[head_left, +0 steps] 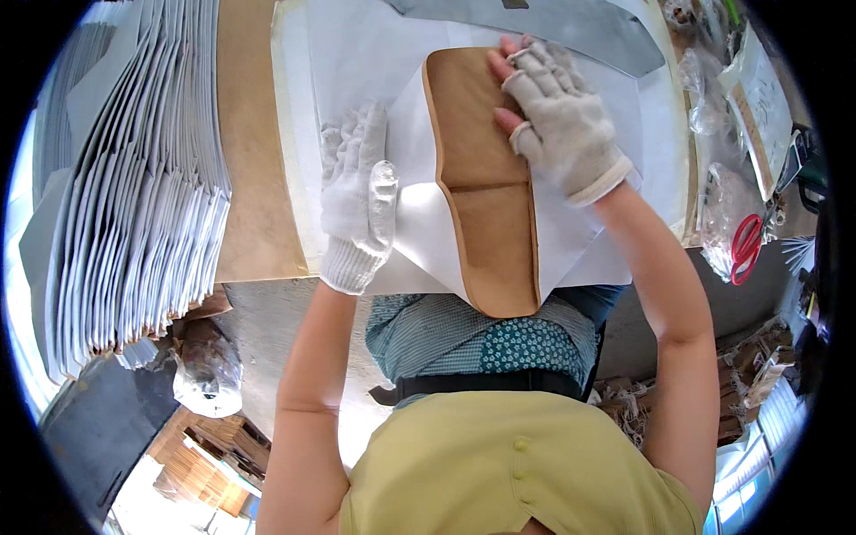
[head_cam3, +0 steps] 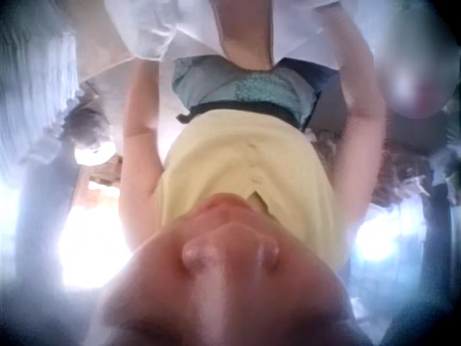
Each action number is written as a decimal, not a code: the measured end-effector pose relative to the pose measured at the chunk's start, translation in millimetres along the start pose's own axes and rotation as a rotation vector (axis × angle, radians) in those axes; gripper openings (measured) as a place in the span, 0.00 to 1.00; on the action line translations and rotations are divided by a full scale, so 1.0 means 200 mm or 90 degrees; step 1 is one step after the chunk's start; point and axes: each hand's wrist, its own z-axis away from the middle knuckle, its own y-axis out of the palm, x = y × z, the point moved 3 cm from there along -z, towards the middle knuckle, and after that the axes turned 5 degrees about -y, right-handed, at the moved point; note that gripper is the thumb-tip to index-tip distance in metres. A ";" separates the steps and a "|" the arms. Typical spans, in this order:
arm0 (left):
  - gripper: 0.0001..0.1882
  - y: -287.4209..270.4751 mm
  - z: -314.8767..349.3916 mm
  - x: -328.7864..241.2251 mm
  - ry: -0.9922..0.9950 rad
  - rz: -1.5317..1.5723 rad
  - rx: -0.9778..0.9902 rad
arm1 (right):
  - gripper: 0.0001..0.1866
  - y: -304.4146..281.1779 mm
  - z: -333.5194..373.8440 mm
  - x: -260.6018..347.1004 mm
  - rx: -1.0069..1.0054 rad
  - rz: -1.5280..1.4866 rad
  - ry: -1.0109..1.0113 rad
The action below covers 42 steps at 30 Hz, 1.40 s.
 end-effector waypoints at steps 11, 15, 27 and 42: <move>0.39 0.04 -0.05 -0.12 0.050 -0.184 0.099 | 0.24 -0.07 0.33 0.45 0.207 -0.521 -0.383; 0.41 0.13 -0.21 -0.25 0.036 -0.167 0.108 | 0.27 -0.06 0.34 0.47 0.234 -0.499 -0.374; 0.43 0.04 -0.04 -0.17 0.085 -0.154 0.076 | 0.27 -0.24 0.09 -0.56 -0.094 0.057 0.442; 0.37 -0.17 0.33 0.02 -0.002 0.028 0.025 | 0.23 -0.50 0.79 -0.52 -0.032 -0.535 0.619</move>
